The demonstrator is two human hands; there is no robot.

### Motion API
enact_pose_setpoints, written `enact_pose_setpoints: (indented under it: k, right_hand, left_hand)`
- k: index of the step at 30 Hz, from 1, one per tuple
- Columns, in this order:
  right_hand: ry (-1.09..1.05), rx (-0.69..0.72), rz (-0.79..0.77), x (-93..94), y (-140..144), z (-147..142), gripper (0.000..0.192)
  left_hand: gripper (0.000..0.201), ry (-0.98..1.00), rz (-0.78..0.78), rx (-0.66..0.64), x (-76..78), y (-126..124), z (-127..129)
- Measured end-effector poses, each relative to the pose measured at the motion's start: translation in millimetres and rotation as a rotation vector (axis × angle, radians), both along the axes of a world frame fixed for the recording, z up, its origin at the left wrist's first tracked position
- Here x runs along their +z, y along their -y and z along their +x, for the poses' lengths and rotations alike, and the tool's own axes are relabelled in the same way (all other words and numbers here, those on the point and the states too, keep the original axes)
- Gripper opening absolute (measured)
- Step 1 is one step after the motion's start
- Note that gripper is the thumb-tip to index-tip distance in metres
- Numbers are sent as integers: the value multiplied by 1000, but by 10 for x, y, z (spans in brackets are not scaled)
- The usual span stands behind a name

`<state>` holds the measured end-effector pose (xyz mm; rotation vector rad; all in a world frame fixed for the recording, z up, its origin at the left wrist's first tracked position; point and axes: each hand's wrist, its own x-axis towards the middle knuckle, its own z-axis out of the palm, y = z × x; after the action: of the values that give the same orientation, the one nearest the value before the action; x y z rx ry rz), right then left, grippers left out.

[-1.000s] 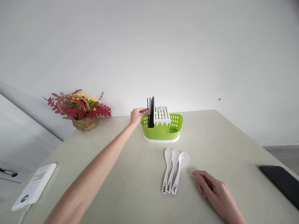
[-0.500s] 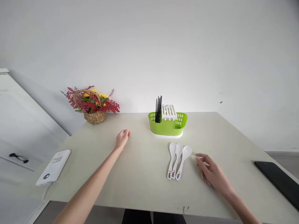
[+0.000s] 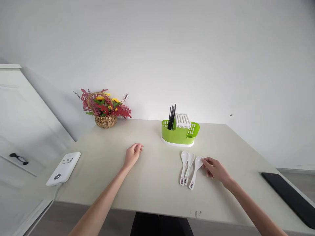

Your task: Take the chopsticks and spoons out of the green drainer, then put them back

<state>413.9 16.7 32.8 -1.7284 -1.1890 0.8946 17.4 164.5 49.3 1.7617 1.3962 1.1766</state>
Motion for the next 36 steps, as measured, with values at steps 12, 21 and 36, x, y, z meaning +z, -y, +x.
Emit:
enact_pose_setpoints:
  k: [12,21,36]
  right_hand:
    - [155,-248,373,1337,163,-124,53]
    - [551,-271,718,2005,-666,-741,45]
    - [1260,-54,686,1303,-1348,-926,38]
  left_hand:
    - [43,41,-13,-23,-19,55,-36]
    - [44,12,5,-38,-75,46,-61]
    - [44,-3,16,-34,-124,39,-70]
